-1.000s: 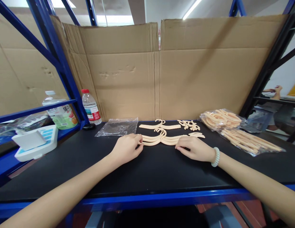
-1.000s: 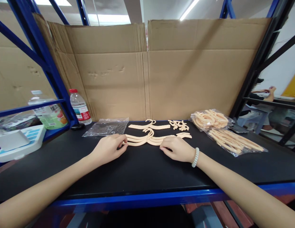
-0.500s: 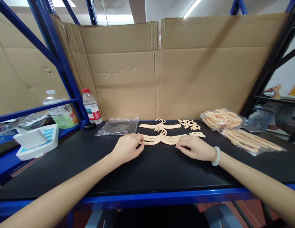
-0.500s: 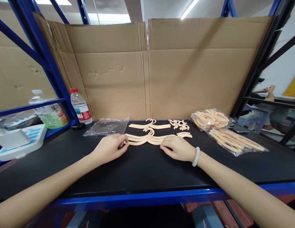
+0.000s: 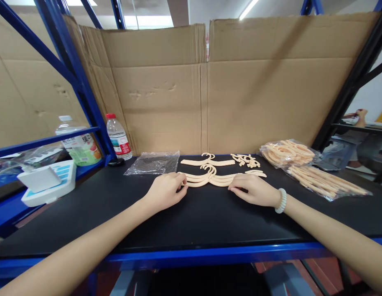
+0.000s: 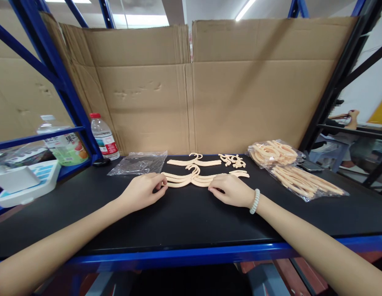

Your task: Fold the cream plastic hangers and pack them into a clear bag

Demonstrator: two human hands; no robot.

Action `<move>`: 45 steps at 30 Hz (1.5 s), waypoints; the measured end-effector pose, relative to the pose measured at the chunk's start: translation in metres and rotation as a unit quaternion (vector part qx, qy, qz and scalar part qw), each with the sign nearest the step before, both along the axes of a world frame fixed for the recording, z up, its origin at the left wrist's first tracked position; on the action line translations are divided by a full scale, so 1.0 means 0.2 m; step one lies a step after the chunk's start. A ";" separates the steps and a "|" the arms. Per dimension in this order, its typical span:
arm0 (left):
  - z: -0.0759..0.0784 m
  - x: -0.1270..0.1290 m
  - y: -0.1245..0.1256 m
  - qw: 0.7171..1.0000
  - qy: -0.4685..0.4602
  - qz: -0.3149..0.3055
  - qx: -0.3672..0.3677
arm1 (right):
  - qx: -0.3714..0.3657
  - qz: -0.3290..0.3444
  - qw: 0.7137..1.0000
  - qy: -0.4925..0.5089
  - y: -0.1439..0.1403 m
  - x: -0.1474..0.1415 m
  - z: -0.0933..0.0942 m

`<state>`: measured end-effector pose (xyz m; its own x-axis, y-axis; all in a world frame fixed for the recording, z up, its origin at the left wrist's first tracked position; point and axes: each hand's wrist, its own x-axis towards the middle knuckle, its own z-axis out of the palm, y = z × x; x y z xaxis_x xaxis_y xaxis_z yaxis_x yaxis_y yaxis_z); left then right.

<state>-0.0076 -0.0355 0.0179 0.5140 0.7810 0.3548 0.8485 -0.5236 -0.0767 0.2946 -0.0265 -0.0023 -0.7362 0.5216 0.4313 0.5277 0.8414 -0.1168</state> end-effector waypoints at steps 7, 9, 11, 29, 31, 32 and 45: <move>0.00 0.00 0.00 1.000 -0.003 -0.005 -0.003 | 0.001 -0.008 1.000 0.006 0.00 0.01 0.01; 0.00 0.00 0.00 1.000 -0.004 -0.004 0.000 | 0.001 -0.008 1.000 0.009 0.00 0.01 0.00; 0.00 -0.01 0.00 1.000 -0.007 0.001 0.005 | 0.000 -0.011 1.000 0.012 0.01 0.02 0.00; 0.06 0.04 0.61 0.995 0.087 -0.027 -0.040 | 0.015 -0.201 0.973 -0.109 0.58 0.04 0.08; 0.05 0.05 0.66 0.994 0.093 -0.033 -0.050 | 0.007 -0.205 0.971 -0.125 0.62 0.03 0.05; 0.04 0.06 0.68 0.994 0.094 -0.035 -0.054 | 0.005 -0.207 0.970 -0.132 0.63 0.03 0.04; -0.05 0.11 0.74 0.996 -0.001 -0.060 -0.059 | 0.022 -0.232 0.969 -0.076 0.65 0.04 -0.02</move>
